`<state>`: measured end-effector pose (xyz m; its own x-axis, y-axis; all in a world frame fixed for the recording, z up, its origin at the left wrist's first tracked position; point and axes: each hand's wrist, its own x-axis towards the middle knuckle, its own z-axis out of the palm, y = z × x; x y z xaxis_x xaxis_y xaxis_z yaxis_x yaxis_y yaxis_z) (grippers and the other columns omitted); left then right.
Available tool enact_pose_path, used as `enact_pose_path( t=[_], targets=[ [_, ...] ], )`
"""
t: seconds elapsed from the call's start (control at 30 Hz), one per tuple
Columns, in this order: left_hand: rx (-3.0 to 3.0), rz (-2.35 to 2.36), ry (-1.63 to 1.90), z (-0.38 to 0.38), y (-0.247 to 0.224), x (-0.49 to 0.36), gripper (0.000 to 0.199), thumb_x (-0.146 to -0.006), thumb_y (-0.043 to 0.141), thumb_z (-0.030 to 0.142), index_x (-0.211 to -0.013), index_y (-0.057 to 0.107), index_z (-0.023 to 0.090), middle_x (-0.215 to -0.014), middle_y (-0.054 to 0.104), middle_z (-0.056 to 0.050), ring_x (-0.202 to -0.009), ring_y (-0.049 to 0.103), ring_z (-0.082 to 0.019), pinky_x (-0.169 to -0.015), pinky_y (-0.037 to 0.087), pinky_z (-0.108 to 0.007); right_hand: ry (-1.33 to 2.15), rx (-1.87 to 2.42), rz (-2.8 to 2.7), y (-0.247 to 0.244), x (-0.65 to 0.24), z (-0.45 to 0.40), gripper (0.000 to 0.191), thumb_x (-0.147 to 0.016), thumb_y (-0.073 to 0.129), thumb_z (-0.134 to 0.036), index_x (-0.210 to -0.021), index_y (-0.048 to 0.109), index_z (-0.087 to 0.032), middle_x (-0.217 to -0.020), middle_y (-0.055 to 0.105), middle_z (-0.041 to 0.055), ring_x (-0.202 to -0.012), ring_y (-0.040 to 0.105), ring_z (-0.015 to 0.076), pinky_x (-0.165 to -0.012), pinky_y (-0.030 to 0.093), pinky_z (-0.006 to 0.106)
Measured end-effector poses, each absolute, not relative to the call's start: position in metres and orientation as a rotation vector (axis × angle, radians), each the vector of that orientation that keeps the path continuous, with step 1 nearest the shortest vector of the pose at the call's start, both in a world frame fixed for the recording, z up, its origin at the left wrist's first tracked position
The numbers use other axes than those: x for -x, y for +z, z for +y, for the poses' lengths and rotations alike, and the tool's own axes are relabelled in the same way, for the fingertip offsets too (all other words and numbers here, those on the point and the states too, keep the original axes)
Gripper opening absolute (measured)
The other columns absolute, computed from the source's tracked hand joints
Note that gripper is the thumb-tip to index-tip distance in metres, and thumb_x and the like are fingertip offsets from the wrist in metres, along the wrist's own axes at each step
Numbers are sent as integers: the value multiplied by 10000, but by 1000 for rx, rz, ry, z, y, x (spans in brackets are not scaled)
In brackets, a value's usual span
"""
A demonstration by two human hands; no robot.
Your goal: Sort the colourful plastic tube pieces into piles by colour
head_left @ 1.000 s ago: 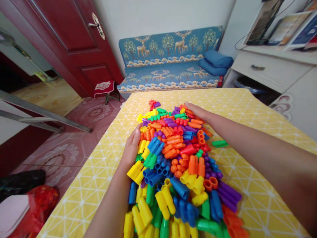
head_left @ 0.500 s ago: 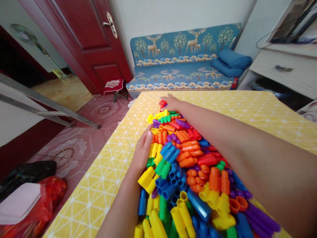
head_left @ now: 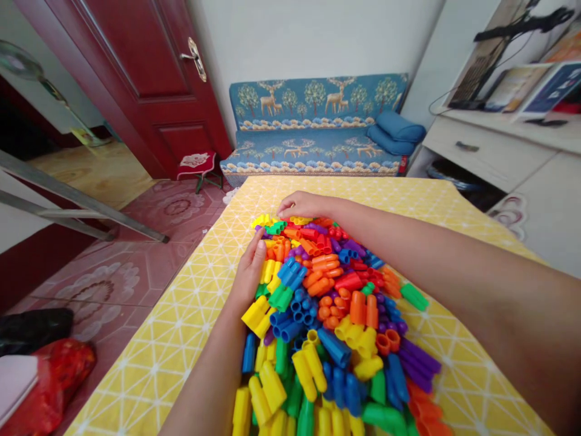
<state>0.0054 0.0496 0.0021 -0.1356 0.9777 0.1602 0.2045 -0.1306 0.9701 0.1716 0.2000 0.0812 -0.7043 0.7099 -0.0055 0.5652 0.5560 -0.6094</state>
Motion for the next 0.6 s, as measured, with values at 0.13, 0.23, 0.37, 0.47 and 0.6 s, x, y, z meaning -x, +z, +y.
enact_pose_path(
  t=[0.13, 0.23, 0.37, 0.47, 0.6],
  targets=[
    [-1388, 1353, 1350, 52, 1, -4, 542, -920, 446, 550, -1344, 552, 229, -1472, 475, -43, -1397, 374, -244, -1181, 237, -380, 558, 899, -2612, 93, -191, 126, 310, -903, 539, -355, -995, 746, -144, -1077, 714, 82, -1033, 633, 222, -920, 447, 323],
    [-1392, 1344, 1360, 53, -1, -4, 547, -909, 466, 555, -1324, 574, 215, -1443, 509, -60, -1382, 397, -249, -1177, 241, -389, 430, 807, -2501, 94, -213, 60, 298, -902, 567, -419, -1097, 714, -247, -1292, 624, 64, -1233, 536, 234, -1068, 348, 399],
    [-1356, 1346, 1389, 55, -5, -2, 536, -887, 502, 565, -1296, 603, 233, -1434, 520, -51, -1376, 404, -257, -1179, 236, -391, 369, 1031, -1989, 73, -265, 18, 319, -945, 482, -446, -1112, 697, -280, -1249, 652, 39, -1224, 546, 197, -1082, 363, 393],
    [-1340, 1333, 1389, 58, -9, 1, 554, -881, 504, 578, -1306, 595, 234, -1433, 520, -54, -1366, 418, -266, -1178, 238, -402, 337, 1392, -1647, 42, -310, 20, 487, -895, 460, -604, -1151, 686, -257, -1300, 618, 78, -1272, 503, 268, -1111, 327, 488],
    [-1389, 1285, 1340, 59, -12, 6, 558, -863, 530, 582, -1299, 601, 242, -1439, 513, -56, -1391, 383, -269, -1190, 207, -416, 717, 1515, -1507, 11, -328, 7, 659, -886, 359, -695, -1362, 530, -272, -1466, 463, 63, -1375, 390, 270, -1153, 266, 508]
  ],
)
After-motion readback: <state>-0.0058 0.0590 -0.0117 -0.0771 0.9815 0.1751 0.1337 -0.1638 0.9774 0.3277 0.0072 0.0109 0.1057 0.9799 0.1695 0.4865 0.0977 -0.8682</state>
